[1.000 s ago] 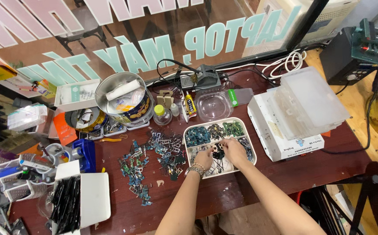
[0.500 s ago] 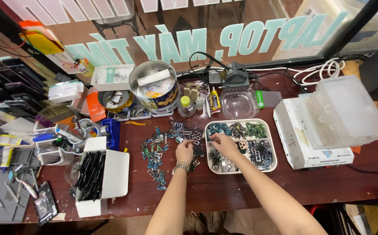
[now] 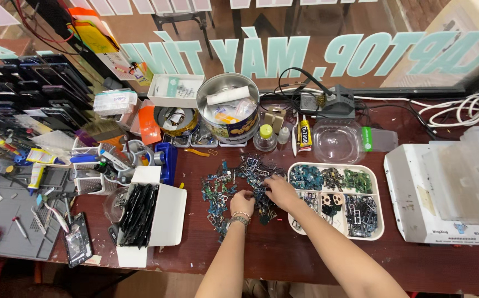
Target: The person sorts small electronic components from a pile on a workbench into a compartmentalized tray. They pick up individual pieces, separate them, and place them into different sections of the tray. The workbench is cluttered with tools, containers, and other electronic parts.
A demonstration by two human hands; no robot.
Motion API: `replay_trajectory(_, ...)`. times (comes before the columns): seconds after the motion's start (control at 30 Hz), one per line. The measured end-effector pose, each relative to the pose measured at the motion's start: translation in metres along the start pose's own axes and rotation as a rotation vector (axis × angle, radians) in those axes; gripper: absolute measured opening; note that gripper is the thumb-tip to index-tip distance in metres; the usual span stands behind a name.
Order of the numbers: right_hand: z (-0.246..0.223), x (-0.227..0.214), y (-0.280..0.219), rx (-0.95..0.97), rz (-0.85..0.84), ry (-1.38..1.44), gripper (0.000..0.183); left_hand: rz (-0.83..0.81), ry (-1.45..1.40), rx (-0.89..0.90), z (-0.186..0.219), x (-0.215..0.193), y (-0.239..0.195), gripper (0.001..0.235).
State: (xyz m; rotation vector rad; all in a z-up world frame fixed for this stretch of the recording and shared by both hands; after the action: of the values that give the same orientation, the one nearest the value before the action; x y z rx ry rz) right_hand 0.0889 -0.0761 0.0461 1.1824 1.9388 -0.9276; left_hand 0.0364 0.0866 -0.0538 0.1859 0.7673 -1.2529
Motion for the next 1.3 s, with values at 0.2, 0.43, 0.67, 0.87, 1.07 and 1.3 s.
replay_trajectory(0.2, -0.012, 0.009, 0.011, -0.050, -0.021, -0.115, 0.038, -0.077, 0.069, 0.002, 0.011, 0.001, 0.000, 0.026)
replay_trajectory(0.43, 0.021, 0.025, 0.027, -0.021, -0.023, 0.027, 0.023, -0.075, 0.046, 0.027, 0.016, -0.003, 0.002, 0.025)
replay_trajectory(0.67, 0.060, 0.050, 0.048, 0.240, -0.201, 0.489, 0.023, 0.003, -0.333, -0.039, 0.017, -0.007, 0.010, 0.023)
replay_trajectory(0.87, 0.067, 0.054, 0.046, 0.341, -0.305, 0.903, 0.019, -0.084, -0.878, -0.066, 0.030, 0.016, 0.024, 0.023)
replay_trajectory(1.07, 0.080, 0.025, 0.036, 0.354, -0.134, 1.093, 0.019, -0.115, -0.973, -0.047, 0.037, 0.015, 0.028, 0.022)
replay_trajectory(1.3, 0.066, -0.001, 0.007, 0.318, -0.139, 1.099, 0.025, -0.154, -0.974, 0.048, 0.058, 0.031, 0.023, 0.023)
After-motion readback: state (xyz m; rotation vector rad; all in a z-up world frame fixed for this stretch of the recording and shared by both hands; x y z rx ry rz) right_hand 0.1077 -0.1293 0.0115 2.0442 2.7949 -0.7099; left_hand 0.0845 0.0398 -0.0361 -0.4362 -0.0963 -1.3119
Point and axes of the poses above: each hand's wrist, its own y-axis towards the middle knuckle, its own x-axis out of the palm, z = x × y, the point moved 7 cm from there along y, towards the middle knuckle, and after that the axes turned 8 degrees about x, right-handed, at the moved point
